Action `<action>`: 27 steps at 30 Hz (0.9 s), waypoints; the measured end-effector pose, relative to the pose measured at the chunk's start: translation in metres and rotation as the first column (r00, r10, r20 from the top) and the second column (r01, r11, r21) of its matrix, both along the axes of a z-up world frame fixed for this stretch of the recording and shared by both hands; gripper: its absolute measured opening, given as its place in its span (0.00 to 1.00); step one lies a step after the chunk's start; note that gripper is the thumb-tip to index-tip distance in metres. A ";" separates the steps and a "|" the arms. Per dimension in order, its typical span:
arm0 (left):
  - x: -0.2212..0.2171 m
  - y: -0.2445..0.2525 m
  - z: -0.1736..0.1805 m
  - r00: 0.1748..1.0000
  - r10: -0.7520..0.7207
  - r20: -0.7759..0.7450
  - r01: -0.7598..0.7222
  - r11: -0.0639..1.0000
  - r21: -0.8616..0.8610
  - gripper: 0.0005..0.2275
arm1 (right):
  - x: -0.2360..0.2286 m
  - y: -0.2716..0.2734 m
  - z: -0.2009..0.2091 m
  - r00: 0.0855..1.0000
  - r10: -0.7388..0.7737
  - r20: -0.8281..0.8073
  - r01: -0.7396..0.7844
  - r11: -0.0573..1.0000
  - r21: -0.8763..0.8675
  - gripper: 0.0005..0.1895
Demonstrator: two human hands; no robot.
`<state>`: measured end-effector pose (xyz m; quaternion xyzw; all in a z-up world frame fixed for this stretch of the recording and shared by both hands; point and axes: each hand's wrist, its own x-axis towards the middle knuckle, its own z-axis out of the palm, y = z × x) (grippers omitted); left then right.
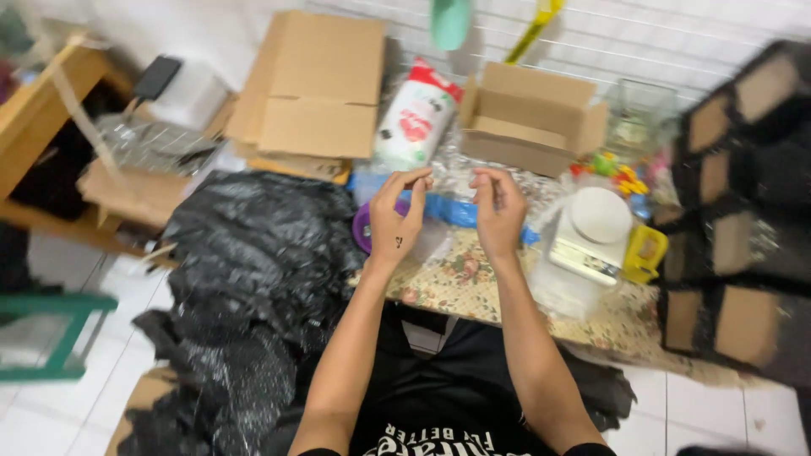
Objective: Assembling a small cardboard box, placing an item inside, and wrapping it in a black plastic bag for shipping.
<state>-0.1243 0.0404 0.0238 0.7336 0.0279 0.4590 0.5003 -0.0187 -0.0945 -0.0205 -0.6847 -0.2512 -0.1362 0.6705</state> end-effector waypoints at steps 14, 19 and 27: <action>-0.136 0.098 -0.004 0.601 0.774 -0.198 -0.751 0.632 0.192 0.12 | -0.105 0.157 0.031 0.799 0.553 0.237 -0.502 0.830 -0.244 0.11; -0.151 0.130 -0.053 0.417 0.795 -0.440 -0.782 0.560 0.272 0.24 | -0.140 0.203 0.023 0.699 0.687 0.197 -0.617 0.719 -0.319 0.16; -0.144 0.123 -0.081 0.666 0.629 -0.401 -0.678 0.735 0.028 0.24 | -0.141 0.233 -0.045 0.787 0.616 -0.037 -0.508 0.612 -0.607 0.20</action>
